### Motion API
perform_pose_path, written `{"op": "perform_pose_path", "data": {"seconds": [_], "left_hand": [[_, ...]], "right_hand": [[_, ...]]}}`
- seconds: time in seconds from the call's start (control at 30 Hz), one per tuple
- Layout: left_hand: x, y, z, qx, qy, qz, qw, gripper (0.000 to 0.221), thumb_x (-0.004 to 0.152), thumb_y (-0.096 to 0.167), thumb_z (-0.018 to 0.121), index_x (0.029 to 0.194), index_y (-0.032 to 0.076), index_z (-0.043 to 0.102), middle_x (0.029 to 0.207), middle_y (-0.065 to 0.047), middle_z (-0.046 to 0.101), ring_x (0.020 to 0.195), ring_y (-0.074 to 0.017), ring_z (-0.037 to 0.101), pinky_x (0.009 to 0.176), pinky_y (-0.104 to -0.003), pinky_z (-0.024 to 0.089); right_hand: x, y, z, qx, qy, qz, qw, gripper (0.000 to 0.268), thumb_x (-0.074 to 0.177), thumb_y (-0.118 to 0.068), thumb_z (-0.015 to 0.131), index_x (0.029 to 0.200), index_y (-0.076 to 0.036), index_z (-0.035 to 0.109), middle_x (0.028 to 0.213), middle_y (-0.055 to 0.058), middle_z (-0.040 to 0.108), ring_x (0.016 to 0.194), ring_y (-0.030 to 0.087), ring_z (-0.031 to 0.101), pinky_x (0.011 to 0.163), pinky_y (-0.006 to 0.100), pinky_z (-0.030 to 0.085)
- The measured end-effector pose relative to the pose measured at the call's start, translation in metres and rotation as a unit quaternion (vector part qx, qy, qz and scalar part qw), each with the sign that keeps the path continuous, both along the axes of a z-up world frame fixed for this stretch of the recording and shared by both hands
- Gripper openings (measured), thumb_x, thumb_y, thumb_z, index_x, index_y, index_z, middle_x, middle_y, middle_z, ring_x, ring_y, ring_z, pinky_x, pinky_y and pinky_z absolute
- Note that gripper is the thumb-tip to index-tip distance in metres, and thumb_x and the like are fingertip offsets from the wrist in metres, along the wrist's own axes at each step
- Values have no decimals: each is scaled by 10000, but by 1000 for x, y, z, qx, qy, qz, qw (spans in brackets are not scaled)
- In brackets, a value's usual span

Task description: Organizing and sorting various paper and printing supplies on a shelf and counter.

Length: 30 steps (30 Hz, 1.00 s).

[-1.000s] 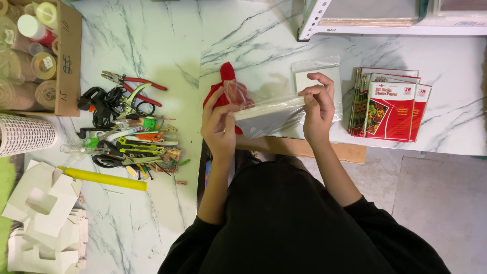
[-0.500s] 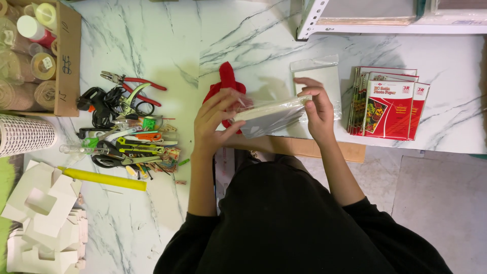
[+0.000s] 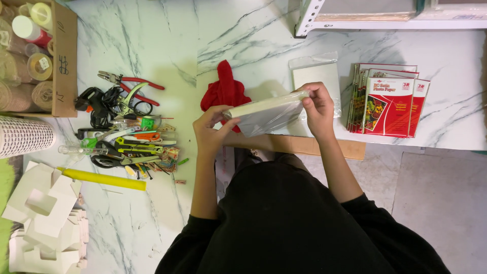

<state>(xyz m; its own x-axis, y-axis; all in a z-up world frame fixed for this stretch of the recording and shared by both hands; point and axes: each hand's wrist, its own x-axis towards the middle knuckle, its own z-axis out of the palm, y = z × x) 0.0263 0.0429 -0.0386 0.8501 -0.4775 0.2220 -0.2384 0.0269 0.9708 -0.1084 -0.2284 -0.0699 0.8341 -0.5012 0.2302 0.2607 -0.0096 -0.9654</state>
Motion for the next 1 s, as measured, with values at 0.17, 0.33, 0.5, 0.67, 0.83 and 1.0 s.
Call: {"op": "perform_pose_path", "data": {"seconds": [0.17, 0.33, 0.5, 0.67, 0.83, 1.0], "left_hand": [[-1, -5, -5, -28, 85, 19, 996, 305, 879, -29, 816, 1159, -43, 697, 1020, -80, 753, 948, -113, 721, 879, -267, 592], [-2, -22, -25, -88, 95, 10, 992, 217, 975, -23, 712, 1155, -33, 592, 996, -45, 691, 923, -89, 651, 856, -241, 534], [8, -44, -39, -90, 40, 38, 994, 159, 1085, 96, 590, 1097, 28, 447, 948, 3, 532, 880, -83, 508, 830, -231, 452], [11, -64, -60, 5, 36, 91, 995, 209, 1091, 180, 581, 1044, 8, 472, 877, -60, 554, 805, -120, 507, 758, -278, 470], [-2, -88, -95, 121, 40, 120, 985, 307, 1098, 279, 542, 1011, -15, 511, 788, -152, 581, 697, -194, 524, 676, -350, 492], [-2, -108, -110, 148, 39, 126, 980, 366, 1102, 328, 502, 1054, -33, 537, 879, -228, 655, 757, -317, 646, 722, -422, 522]], "right_hand": [[4, 5, 11, 20, 3, 34, 999, 293, 1090, -234, 638, 1278, -44, 518, 1168, 29, 624, 1057, 108, 597, 953, 262, 499], [7, 5, 2, 19, 55, 43, 997, 274, 1113, -170, 593, 1337, -53, 488, 1198, 18, 589, 1070, 94, 557, 940, 250, 483], [20, -1, -5, -71, 100, -8, 992, 266, 1117, -177, 610, 1316, -26, 521, 994, 3, 596, 889, 87, 511, 826, 240, 454], [30, 1, 2, -175, 166, -86, 967, 287, 1101, -230, 610, 1273, -7, 558, 967, 72, 696, 804, 127, 609, 739, 286, 522], [17, -14, -7, -217, 301, -101, 923, 314, 1076, -266, 611, 1255, -10, 581, 887, 156, 708, 694, 228, 669, 673, 354, 539], [3, -38, -28, -367, 304, -132, 869, 218, 1076, -266, 680, 1134, -56, 668, 1059, 183, 728, 873, 340, 689, 766, 439, 554]]}}
